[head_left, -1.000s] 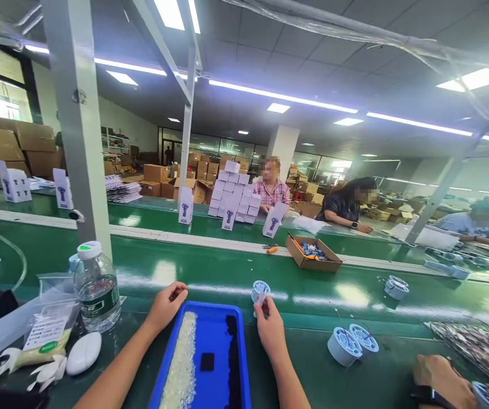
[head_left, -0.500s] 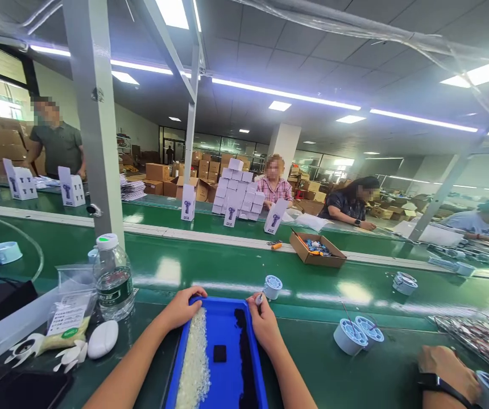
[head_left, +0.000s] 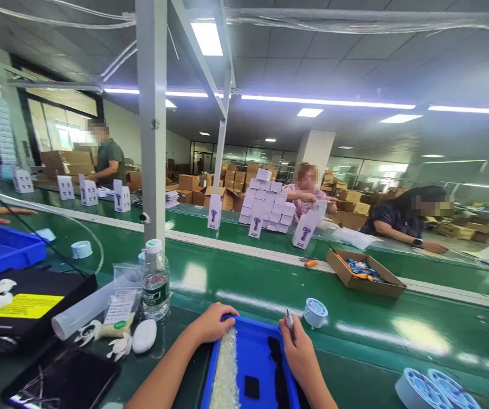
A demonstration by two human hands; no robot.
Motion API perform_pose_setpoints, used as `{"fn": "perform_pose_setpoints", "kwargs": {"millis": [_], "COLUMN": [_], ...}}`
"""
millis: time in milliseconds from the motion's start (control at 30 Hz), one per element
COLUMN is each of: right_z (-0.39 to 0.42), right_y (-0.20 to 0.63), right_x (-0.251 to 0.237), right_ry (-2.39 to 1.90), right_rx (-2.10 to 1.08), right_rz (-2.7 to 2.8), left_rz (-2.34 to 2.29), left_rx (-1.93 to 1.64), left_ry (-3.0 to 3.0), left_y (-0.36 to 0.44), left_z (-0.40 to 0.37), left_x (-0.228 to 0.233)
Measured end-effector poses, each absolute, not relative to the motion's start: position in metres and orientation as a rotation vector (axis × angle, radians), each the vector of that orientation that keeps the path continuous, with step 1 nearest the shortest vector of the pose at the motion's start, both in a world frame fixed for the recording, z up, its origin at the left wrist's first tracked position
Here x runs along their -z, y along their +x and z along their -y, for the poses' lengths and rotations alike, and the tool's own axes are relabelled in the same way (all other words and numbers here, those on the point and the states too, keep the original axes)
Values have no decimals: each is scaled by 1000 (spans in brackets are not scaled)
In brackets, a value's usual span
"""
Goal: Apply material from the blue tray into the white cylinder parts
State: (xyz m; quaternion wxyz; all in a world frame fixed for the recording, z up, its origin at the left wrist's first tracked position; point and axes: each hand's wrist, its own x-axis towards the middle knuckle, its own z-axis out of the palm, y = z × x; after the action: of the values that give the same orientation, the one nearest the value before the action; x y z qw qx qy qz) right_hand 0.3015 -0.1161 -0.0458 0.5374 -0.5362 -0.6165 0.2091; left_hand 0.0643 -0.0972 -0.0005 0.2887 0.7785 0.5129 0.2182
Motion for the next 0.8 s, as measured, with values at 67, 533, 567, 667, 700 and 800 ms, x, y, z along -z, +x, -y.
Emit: {"fn": "perform_pose_setpoints", "kwargs": {"millis": [67, 533, 567, 667, 700, 800], "right_z": [115, 112, 113, 114, 115, 112], "right_y": [304, 313, 312, 307, 305, 305], "right_x": [48, 50, 50, 49, 50, 49], "right_ry": [-1314, -1471, -1450, -1391, -1368, -1299], "right_rx": [-484, -670, -685, -716, -697, -569], "right_rz": [1459, 1608, 1606, 1601, 1599, 1567], "left_rz": [-1389, -1344, -1348, -1364, -1361, -1357], "left_rx": [-571, -587, -588, -588, -588, -596], "left_ry": [2056, 1950, 1945, 1934, 1932, 1932], "left_y": [63, 57, 57, 56, 56, 58], "left_z": [98, 98, 97, 96, 95, 94], "left_x": [1, 0, 1, 2, 2, 1]}}
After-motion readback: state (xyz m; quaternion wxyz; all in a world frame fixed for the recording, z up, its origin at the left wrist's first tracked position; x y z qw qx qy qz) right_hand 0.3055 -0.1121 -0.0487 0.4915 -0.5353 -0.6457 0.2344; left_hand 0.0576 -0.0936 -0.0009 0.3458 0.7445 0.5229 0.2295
